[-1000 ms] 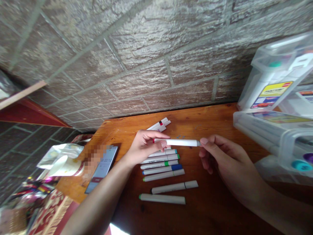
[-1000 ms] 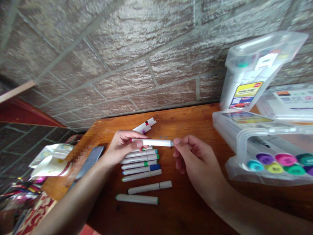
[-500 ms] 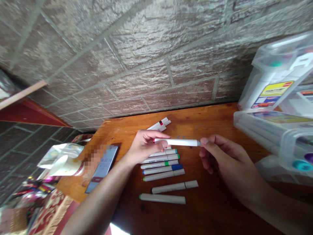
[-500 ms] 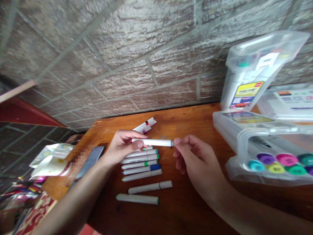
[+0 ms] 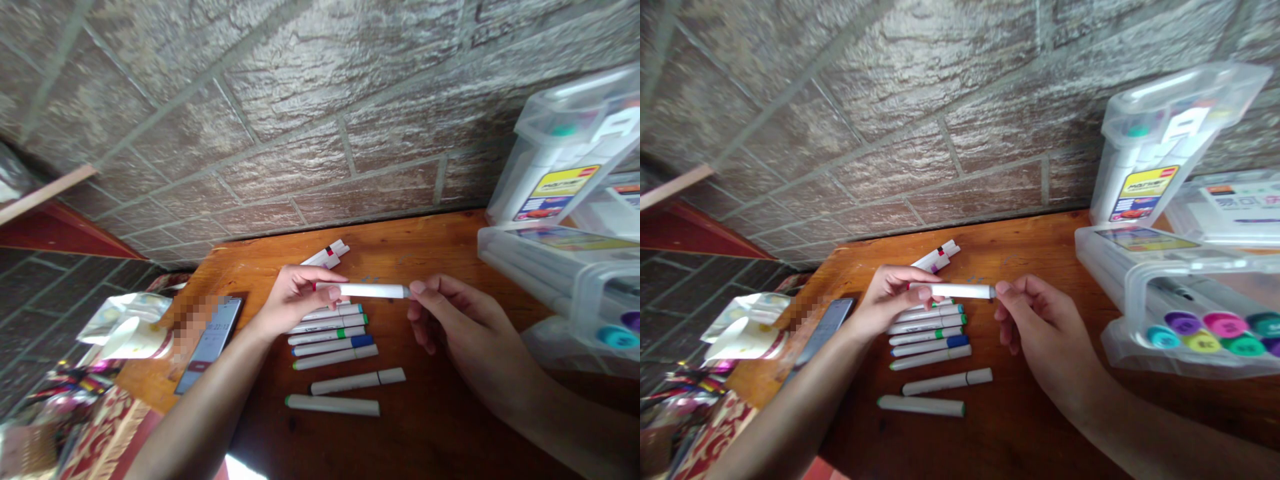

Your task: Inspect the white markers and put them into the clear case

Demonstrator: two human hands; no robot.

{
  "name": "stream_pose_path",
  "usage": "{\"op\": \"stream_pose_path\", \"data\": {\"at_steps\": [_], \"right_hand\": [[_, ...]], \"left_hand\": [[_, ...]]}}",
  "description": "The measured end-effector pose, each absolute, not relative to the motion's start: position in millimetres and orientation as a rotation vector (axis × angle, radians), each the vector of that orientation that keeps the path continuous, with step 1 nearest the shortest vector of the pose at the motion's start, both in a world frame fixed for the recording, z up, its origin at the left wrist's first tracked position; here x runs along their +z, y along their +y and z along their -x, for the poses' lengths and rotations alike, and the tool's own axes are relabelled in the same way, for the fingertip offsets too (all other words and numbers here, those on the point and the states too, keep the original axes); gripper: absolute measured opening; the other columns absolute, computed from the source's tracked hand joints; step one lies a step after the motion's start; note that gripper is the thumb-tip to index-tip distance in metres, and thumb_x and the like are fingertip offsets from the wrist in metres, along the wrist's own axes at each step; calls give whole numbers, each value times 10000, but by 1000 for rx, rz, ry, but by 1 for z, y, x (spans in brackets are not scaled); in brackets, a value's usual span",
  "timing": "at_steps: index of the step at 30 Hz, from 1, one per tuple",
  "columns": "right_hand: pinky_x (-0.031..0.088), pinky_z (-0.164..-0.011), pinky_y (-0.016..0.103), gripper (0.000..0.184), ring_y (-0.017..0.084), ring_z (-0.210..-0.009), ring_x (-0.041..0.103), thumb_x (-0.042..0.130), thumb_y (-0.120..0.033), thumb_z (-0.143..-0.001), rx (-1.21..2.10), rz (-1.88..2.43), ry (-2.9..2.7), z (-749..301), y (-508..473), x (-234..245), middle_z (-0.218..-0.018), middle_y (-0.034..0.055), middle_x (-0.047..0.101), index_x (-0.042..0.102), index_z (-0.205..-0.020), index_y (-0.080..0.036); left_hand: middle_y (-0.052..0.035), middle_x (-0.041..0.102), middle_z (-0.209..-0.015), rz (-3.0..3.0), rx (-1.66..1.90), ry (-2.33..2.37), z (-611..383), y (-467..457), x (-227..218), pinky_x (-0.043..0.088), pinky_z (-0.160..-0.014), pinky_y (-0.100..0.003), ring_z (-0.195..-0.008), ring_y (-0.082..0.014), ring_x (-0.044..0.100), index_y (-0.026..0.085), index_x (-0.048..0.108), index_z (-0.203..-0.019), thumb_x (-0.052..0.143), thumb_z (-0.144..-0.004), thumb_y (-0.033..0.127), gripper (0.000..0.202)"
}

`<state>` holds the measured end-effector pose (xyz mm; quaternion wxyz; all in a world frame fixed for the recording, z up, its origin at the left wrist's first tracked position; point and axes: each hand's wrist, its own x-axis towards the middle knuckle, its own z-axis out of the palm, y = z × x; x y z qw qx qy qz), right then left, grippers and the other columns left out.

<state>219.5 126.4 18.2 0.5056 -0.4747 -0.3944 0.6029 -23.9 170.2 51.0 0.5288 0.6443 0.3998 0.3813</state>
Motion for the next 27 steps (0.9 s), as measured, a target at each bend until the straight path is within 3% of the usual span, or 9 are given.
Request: {"op": "stream_pose_path", "data": {"at_steps": [27], "right_hand": [[401,-387,200,358,110,-443,536,746,-471,-871,1468,1123,-897,-219,127,19,-556,-12,606,625,-674,-198]], "left_hand": [[-136,828,-902,-1512,833,839,36,171,47,559,-640,-275,-666,-169,700,132,823,-1100,791,-868,261,267]]}}
